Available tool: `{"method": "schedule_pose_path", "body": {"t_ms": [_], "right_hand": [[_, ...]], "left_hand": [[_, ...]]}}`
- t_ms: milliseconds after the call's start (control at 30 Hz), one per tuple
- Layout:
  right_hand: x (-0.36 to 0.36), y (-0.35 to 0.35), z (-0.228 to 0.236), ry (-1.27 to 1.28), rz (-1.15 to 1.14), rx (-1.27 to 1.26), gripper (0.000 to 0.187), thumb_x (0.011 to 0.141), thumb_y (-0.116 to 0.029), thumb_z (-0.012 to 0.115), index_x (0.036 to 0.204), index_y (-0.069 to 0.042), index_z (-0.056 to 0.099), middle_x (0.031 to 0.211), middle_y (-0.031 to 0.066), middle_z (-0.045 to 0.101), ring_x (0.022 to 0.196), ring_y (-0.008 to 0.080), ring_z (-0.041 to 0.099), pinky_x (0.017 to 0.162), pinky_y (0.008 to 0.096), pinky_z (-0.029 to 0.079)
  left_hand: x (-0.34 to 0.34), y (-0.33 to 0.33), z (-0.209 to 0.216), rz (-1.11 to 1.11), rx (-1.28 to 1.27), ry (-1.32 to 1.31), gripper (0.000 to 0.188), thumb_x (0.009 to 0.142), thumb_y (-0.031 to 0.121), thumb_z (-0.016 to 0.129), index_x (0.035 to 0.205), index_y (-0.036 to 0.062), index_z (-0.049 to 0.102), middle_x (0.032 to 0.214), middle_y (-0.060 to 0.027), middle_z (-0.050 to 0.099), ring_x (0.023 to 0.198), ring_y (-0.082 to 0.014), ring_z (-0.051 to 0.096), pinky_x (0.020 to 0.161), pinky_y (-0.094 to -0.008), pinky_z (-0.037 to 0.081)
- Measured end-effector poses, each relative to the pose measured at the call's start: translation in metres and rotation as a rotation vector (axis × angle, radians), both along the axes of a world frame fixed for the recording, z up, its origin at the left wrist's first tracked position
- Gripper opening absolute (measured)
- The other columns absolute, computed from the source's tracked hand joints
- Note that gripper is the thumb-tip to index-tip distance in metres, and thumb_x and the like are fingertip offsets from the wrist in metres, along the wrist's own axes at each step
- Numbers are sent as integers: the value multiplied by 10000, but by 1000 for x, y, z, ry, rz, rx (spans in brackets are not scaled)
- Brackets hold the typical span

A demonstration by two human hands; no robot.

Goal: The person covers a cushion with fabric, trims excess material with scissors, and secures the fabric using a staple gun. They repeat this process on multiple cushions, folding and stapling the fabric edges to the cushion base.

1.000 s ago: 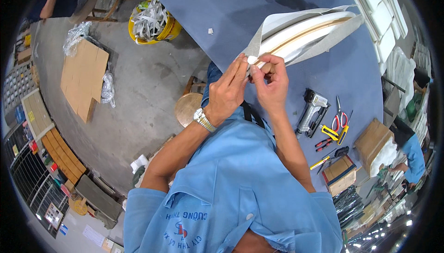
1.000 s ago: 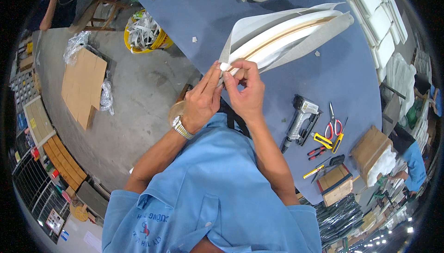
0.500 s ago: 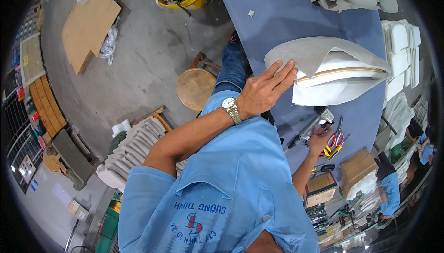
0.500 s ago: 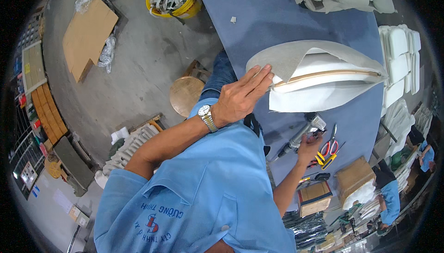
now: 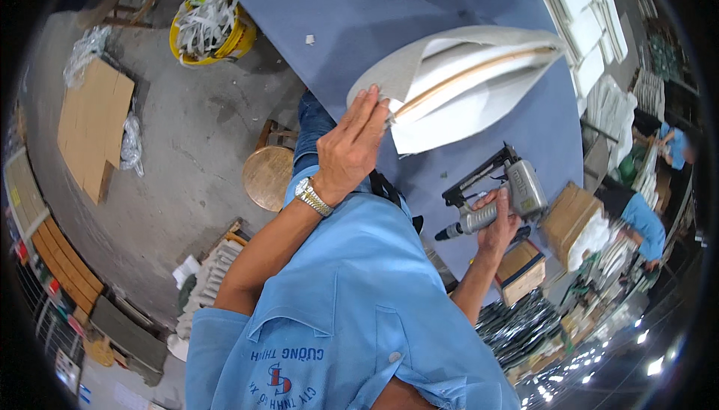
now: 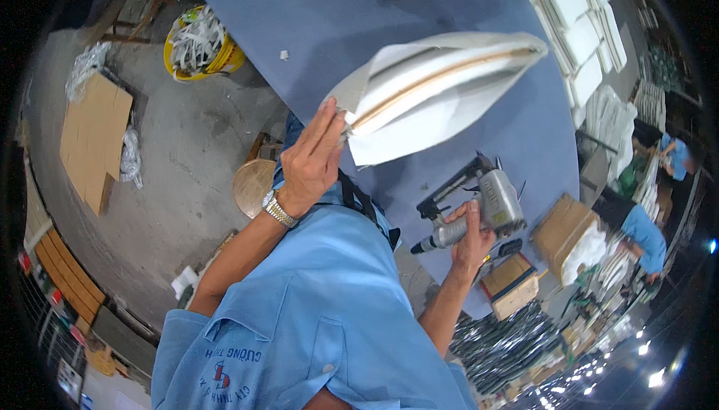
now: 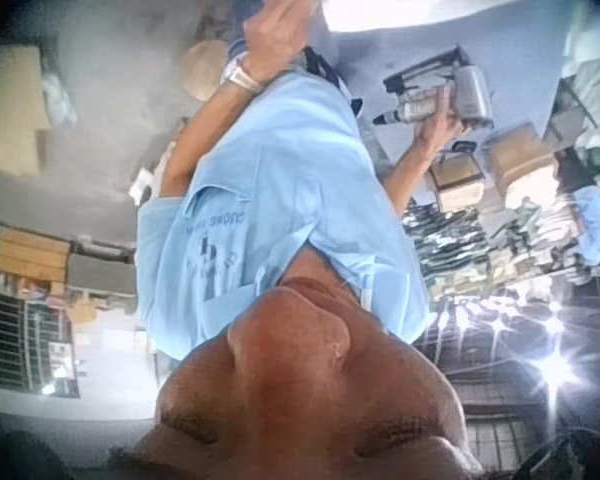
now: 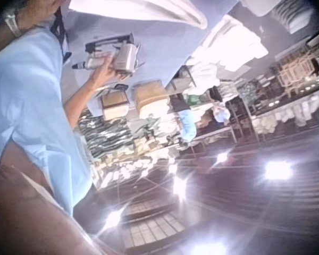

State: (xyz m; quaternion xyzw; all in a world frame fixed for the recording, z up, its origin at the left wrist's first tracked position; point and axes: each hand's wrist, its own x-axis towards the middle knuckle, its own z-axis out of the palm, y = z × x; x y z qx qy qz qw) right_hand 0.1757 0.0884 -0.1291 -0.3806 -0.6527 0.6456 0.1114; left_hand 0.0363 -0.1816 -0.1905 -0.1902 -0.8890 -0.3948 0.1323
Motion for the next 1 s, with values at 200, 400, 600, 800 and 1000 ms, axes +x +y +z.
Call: {"method": "schedule_pose_path", "body": {"t_ms": [200, 400, 600, 800, 1000], "right_hand": [[-57, -63, 57, 78, 684, 665, 300, 831, -45, 764, 1114, 12, 679, 942, 111, 665, 826, 231, 665, 759, 341, 526], [-79, -88, 24, 117, 786, 474, 455, 755, -201, 775, 1141, 13, 664, 1030, 172, 688, 902, 351, 702, 781, 377, 548], [-91, -91, 11, 139, 826, 466, 447, 746, -150, 785, 1151, 0, 672, 1024, 157, 693, 896, 339, 704, 786, 389, 553], [-90, -84, 4, 154, 850, 433, 478, 731, -147, 800, 1166, 2, 667, 1016, 157, 693, 894, 327, 708, 790, 380, 553], [-89, -82, 0, 191, 831, 338, 517, 734, -191, 801, 1186, 16, 661, 1062, 174, 686, 928, 338, 701, 817, 383, 552]], "left_hand": [[1, -2, 1, -26, -3, -13, 567, 801, -1, 755, 1353, 67, 646, 1426, -98, 631, 1284, -281, 632, 917, -338, 603], [-1, -1, 6, -23, 0, -66, 602, 774, -49, 760, 1355, 60, 645, 1429, -103, 626, 1301, -289, 618, 928, -340, 600], [-3, -3, 3, -28, 46, -75, 621, 764, -85, 739, 1362, 55, 642, 1426, -120, 625, 1299, -304, 617, 935, -349, 600], [-6, -3, 5, -45, 47, -76, 619, 755, -119, 695, 1354, 31, 644, 1412, -160, 628, 1297, -324, 616, 953, -368, 593], [-9, -4, 7, -62, 65, -116, 619, 752, -136, 654, 1354, 7, 639, 1402, -196, 625, 1293, -343, 615, 970, -384, 586]]}}
